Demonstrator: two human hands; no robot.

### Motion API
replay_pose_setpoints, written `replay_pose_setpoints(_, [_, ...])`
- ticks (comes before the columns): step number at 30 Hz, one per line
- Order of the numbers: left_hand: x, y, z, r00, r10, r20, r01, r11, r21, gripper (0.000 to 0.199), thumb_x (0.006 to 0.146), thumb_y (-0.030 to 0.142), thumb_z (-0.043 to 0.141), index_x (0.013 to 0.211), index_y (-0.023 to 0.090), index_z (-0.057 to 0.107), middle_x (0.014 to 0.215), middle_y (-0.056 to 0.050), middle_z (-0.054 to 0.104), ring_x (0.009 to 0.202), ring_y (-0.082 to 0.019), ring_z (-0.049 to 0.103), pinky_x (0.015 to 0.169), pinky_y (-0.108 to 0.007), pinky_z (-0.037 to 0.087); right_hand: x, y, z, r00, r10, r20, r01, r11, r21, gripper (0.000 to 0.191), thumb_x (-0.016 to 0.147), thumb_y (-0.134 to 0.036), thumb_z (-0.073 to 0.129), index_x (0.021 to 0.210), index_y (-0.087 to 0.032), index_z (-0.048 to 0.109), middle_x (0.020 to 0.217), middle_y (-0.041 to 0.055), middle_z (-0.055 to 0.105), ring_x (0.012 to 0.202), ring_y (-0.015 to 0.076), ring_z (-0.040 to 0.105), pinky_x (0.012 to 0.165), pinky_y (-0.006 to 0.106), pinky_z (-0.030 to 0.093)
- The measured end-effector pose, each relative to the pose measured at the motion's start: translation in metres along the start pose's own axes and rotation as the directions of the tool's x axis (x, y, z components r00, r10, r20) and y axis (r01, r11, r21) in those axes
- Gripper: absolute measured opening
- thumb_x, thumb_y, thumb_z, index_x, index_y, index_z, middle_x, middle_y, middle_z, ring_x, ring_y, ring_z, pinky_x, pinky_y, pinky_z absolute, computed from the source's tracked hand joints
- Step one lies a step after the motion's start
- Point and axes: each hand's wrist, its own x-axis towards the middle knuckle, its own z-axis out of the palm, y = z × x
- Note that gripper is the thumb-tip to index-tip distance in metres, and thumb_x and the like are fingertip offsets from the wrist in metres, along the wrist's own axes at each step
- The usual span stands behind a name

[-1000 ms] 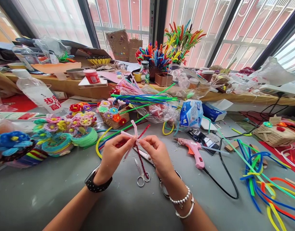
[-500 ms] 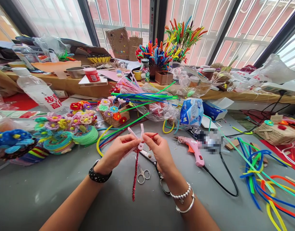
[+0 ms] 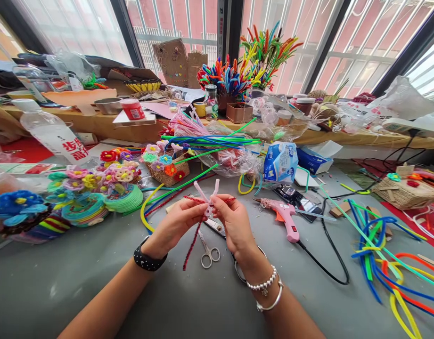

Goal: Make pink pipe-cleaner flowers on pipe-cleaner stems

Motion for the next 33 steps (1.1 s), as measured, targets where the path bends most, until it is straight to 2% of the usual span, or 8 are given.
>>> replay_pose_setpoints(4, [0.000, 0.001, -0.002, 0.999, -0.006, -0.044, 0.008, 0.999, 0.043, 0.018, 0.062, 0.027, 0.068, 0.070, 0.012, 0.063, 0.066, -0.001, 0.060, 0.061, -0.008, 0.052, 0.062, -0.021, 0.041, 0.000, -0.005, -0.002, 0.995, 0.023, 0.101, -0.014, 0.996, -0.089, 0.017, 0.059, -0.028, 0.069, 0.070, -0.017, 0.063, 0.068, -0.0019, 0.057, 0.060, 0.0078, 0.049, 0.057, 0.021, 0.040])
replay_pose_setpoints(6, [0.000, 0.001, -0.003, 0.999, -0.019, -0.031, 0.021, 0.996, 0.083, 0.019, 0.060, 0.028, 0.069, 0.069, 0.012, 0.063, 0.063, -0.001, 0.059, 0.059, -0.008, 0.052, 0.061, -0.021, 0.041, 0.002, -0.011, -0.007, 0.994, 0.020, 0.110, 0.000, 0.984, -0.176, 0.020, 0.061, -0.032, 0.067, 0.075, -0.018, 0.064, 0.072, -0.0009, 0.058, 0.065, 0.0094, 0.050, 0.060, 0.022, 0.040])
replay_pose_setpoints(9, [-0.001, 0.002, -0.004, 0.999, -0.051, 0.007, 0.050, 0.988, 0.145, 0.022, 0.060, 0.030, 0.068, 0.070, 0.011, 0.063, 0.064, -0.001, 0.058, 0.058, -0.008, 0.051, 0.060, -0.022, 0.040, 0.006, -0.022, -0.015, 0.992, -0.028, 0.124, 0.073, 0.926, -0.371, 0.022, 0.061, -0.033, 0.068, 0.076, -0.018, 0.066, 0.076, 0.0005, 0.061, 0.066, 0.0102, 0.050, 0.062, 0.023, 0.039])
replay_pose_setpoints(12, [-0.002, 0.003, -0.004, 0.996, -0.083, 0.031, 0.077, 0.983, 0.167, 0.024, 0.061, 0.031, 0.068, 0.073, 0.011, 0.064, 0.066, -0.002, 0.058, 0.058, -0.008, 0.050, 0.061, -0.021, 0.040, 0.009, -0.031, -0.022, 0.983, -0.010, 0.186, 0.103, 0.862, -0.497, 0.018, 0.060, -0.031, 0.069, 0.069, -0.017, 0.066, 0.067, -0.0009, 0.059, 0.061, 0.0098, 0.048, 0.058, 0.023, 0.037])
replay_pose_setpoints(18, [-0.002, 0.004, -0.002, 0.991, -0.118, 0.058, 0.107, 0.980, 0.167, 0.024, 0.061, 0.032, 0.068, 0.072, 0.010, 0.065, 0.065, -0.002, 0.058, 0.059, -0.008, 0.049, 0.061, -0.022, 0.040, 0.009, -0.034, -0.024, 0.972, 0.045, 0.229, 0.056, 0.907, -0.417, 0.013, 0.061, -0.028, 0.068, 0.063, -0.017, 0.061, 0.058, -0.0046, 0.053, 0.057, 0.0075, 0.047, 0.057, 0.022, 0.036])
replay_pose_setpoints(26, [-0.003, 0.004, -0.002, 0.986, -0.129, 0.101, 0.102, 0.965, 0.243, 0.024, 0.061, 0.033, 0.066, 0.068, 0.011, 0.065, 0.059, -0.001, 0.055, 0.054, -0.008, 0.045, 0.054, -0.021, 0.036, 0.007, -0.036, -0.025, 0.942, 0.180, 0.282, -0.064, 0.924, -0.377, 0.013, 0.063, -0.028, 0.067, 0.064, -0.017, 0.061, 0.060, -0.0020, 0.059, 0.057, 0.0088, 0.053, 0.058, 0.022, 0.040])
replay_pose_setpoints(29, [-0.004, 0.005, -0.003, 0.976, -0.167, 0.139, 0.124, 0.953, 0.278, 0.019, 0.062, 0.031, 0.066, 0.063, 0.012, 0.064, 0.059, 0.000, 0.057, 0.054, -0.008, 0.046, 0.055, -0.020, 0.035, 0.007, -0.039, -0.026, 0.933, 0.214, 0.289, -0.091, 0.918, -0.385, 0.012, 0.059, -0.025, 0.069, 0.062, -0.016, 0.062, 0.062, -0.0024, 0.059, 0.054, 0.0072, 0.051, 0.053, 0.021, 0.038])
replay_pose_setpoints(33, [-0.006, 0.006, -0.003, 0.965, -0.183, 0.186, 0.124, 0.949, 0.291, 0.015, 0.064, 0.028, 0.065, 0.060, 0.013, 0.062, 0.057, 0.001, 0.057, 0.054, -0.007, 0.046, 0.055, -0.020, 0.034, 0.009, -0.036, -0.027, 0.934, 0.210, 0.289, -0.109, 0.938, -0.330, 0.013, 0.058, -0.024, 0.070, 0.058, -0.016, 0.060, 0.056, -0.0046, 0.054, 0.049, 0.0052, 0.046, 0.049, 0.019, 0.035])
